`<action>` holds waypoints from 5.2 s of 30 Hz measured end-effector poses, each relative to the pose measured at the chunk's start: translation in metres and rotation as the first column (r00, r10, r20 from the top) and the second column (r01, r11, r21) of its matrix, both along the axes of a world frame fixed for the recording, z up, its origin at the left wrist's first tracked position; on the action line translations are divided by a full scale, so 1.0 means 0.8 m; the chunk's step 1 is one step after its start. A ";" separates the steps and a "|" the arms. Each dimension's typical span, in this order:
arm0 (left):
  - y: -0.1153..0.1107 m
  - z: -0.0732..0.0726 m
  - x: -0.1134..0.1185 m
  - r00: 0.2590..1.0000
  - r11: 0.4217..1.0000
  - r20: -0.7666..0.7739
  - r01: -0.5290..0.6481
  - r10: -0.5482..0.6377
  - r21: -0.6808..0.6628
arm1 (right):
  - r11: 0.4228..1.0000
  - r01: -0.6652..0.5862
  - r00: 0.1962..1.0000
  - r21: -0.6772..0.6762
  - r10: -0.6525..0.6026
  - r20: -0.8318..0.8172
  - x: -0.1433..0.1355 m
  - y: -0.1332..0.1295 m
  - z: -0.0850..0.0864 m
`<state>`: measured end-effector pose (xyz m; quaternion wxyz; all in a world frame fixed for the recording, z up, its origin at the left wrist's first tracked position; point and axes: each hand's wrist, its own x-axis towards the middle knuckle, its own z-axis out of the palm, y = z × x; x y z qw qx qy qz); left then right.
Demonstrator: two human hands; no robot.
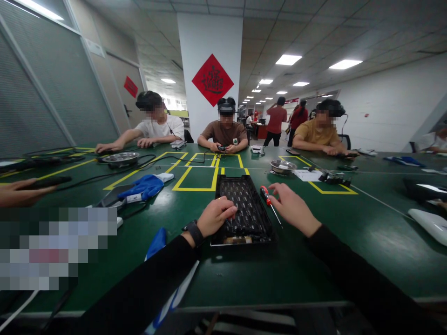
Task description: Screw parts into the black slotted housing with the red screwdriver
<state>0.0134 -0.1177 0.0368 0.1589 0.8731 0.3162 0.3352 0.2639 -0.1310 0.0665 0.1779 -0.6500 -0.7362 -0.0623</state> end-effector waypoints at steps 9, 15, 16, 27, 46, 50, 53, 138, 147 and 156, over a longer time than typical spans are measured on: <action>0.002 -0.001 -0.001 1.000 1.000 0.009 0.012 -0.012 -0.001 | 0.937 0.209 0.976 -0.279 -0.179 0.127 0.013 0.068 -0.044; 0.001 -0.002 -0.001 1.000 1.000 0.014 0.014 -0.014 -0.008 | 0.933 0.221 0.974 -0.283 -0.196 0.115 0.005 0.080 -0.041; 0.001 -0.002 -0.001 1.000 1.000 0.013 0.015 -0.015 -0.008 | 0.931 0.226 0.973 -0.288 -0.203 0.107 0.004 0.083 -0.041; 0.002 -0.003 -0.001 0.999 1.000 0.044 0.014 -0.013 -0.021 | 0.986 0.005 0.942 -0.165 -0.060 -0.329 -0.022 0.110 0.023; 0.005 -0.010 0.001 0.996 0.970 0.092 0.036 -0.014 -0.242 | 0.602 -0.725 -0.328 0.335 0.127 -0.936 -0.120 -0.004 -0.018; 0.005 -0.010 0.000 0.994 0.962 0.090 0.079 -0.058 -0.261 | 0.622 -0.722 -0.256 0.303 0.166 -0.952 -0.120 -0.006 -0.021; 0.004 -0.010 0.001 0.992 0.949 0.073 0.119 -0.102 -0.291 | 0.627 -0.726 -0.219 0.281 0.177 -0.960 -0.119 -0.004 -0.024; 0.000 -0.006 0.003 0.992 0.930 0.019 0.125 -0.126 -0.345 | 0.623 -0.705 -0.223 0.340 0.261 -0.939 -0.117 -0.001 -0.028; 0.004 -0.011 0.000 0.993 0.949 -0.021 0.106 -0.118 -0.297 | 0.594 -0.733 -0.281 0.332 0.180 -0.943 -0.112 -0.001 -0.025; 0.002 -0.005 0.003 0.994 0.958 0.013 0.110 -0.110 -0.265 | 0.615 -0.713 -0.243 0.337 0.234 -0.941 -0.115 -0.001 -0.026</action>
